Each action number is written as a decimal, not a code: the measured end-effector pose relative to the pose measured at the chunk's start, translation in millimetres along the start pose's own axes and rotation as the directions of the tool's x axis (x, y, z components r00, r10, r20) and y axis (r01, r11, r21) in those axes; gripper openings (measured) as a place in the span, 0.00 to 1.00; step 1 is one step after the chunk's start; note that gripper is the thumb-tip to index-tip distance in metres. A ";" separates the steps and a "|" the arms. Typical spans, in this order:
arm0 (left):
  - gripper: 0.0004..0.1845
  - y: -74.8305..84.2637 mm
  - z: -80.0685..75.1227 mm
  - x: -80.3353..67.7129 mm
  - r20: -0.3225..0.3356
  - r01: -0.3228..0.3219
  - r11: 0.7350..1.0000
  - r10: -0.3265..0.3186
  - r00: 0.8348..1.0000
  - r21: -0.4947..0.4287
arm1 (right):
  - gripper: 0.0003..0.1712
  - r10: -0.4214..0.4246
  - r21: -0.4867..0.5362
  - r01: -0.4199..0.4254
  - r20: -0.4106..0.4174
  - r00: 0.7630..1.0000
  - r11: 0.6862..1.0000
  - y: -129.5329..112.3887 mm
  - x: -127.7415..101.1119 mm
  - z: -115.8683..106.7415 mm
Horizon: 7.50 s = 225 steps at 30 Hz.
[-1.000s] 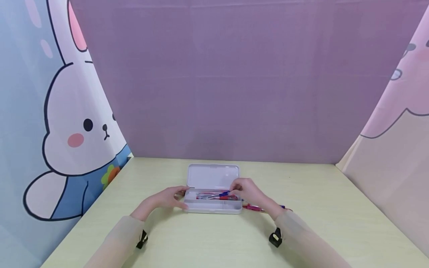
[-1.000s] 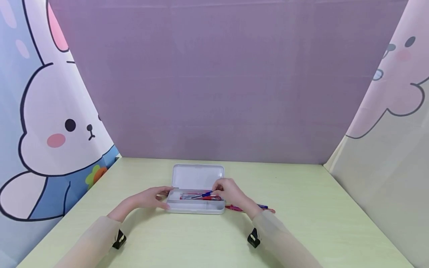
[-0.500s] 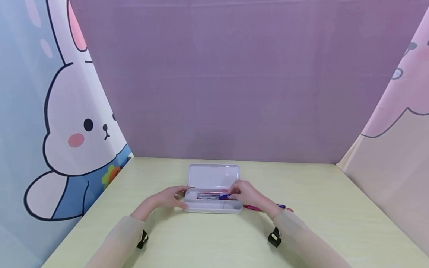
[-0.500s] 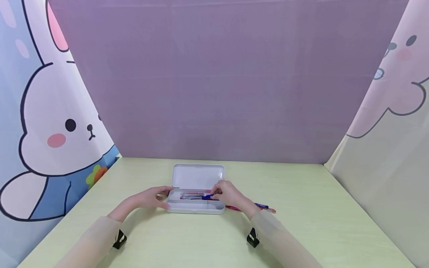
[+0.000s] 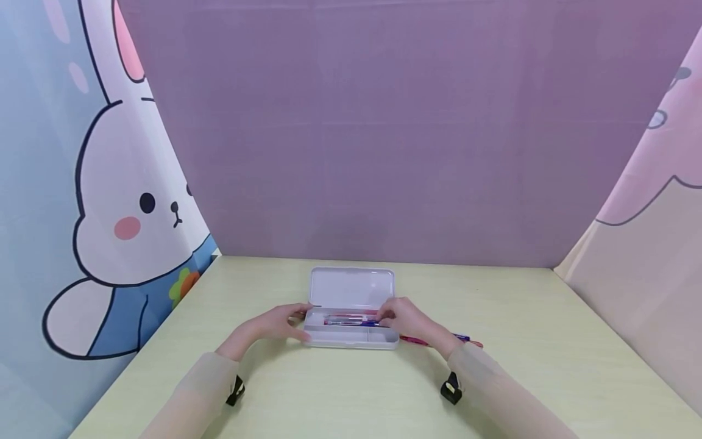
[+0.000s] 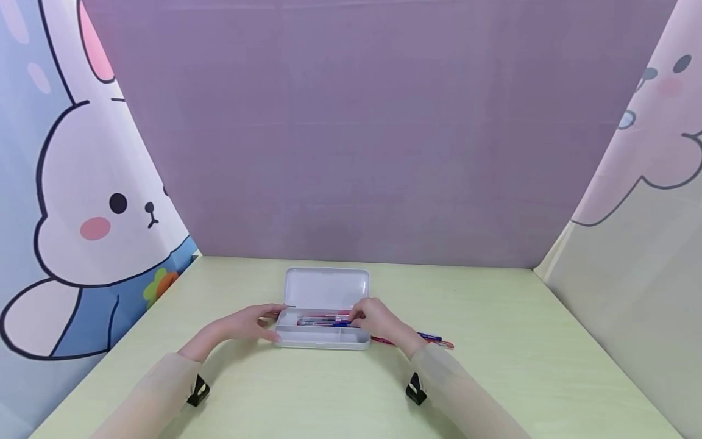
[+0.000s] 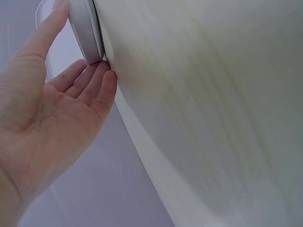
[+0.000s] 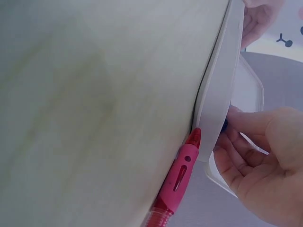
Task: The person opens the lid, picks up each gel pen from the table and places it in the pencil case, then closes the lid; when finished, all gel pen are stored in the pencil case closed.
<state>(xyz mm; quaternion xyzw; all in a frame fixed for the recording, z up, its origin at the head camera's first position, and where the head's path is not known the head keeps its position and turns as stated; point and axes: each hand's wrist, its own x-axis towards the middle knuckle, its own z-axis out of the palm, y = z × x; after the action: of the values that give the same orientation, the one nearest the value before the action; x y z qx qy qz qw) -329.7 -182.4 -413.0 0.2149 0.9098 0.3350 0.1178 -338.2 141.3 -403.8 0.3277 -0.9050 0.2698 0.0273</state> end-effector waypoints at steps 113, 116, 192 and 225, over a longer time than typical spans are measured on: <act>0.40 -5.8 -0.7 1.3 0.017 -0.064 0.998 0.064 0.998 -0.012 | 0.05 0.084 -0.011 -0.084 0.052 0.995 0.996 84.7 -106.8 -71.8; 0.40 -7.0 -0.4 2.2 0.016 -0.063 0.998 0.064 0.998 -0.016 | 0.05 0.083 -0.022 -0.082 0.055 0.995 0.996 86.6 -107.1 -71.6; 0.40 -4.8 0.1 1.1 0.013 -0.037 0.999 0.037 0.999 0.005 | 0.04 0.007 0.033 -0.001 -0.168 0.986 0.999 29.8 -43.0 -59.1; 0.41 -3.6 0.1 0.3 0.008 -0.032 0.999 0.032 0.999 -0.013 | 0.03 -0.043 0.064 0.055 -0.167 0.985 0.996 -0.9 9.3 -19.1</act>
<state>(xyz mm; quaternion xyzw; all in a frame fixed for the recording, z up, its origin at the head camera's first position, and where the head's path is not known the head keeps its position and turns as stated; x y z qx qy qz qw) -331.1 -184.7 -415.5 0.2300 0.9035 0.3419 0.1176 -347.4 145.1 -385.1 0.3271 -0.8815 0.3261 0.0978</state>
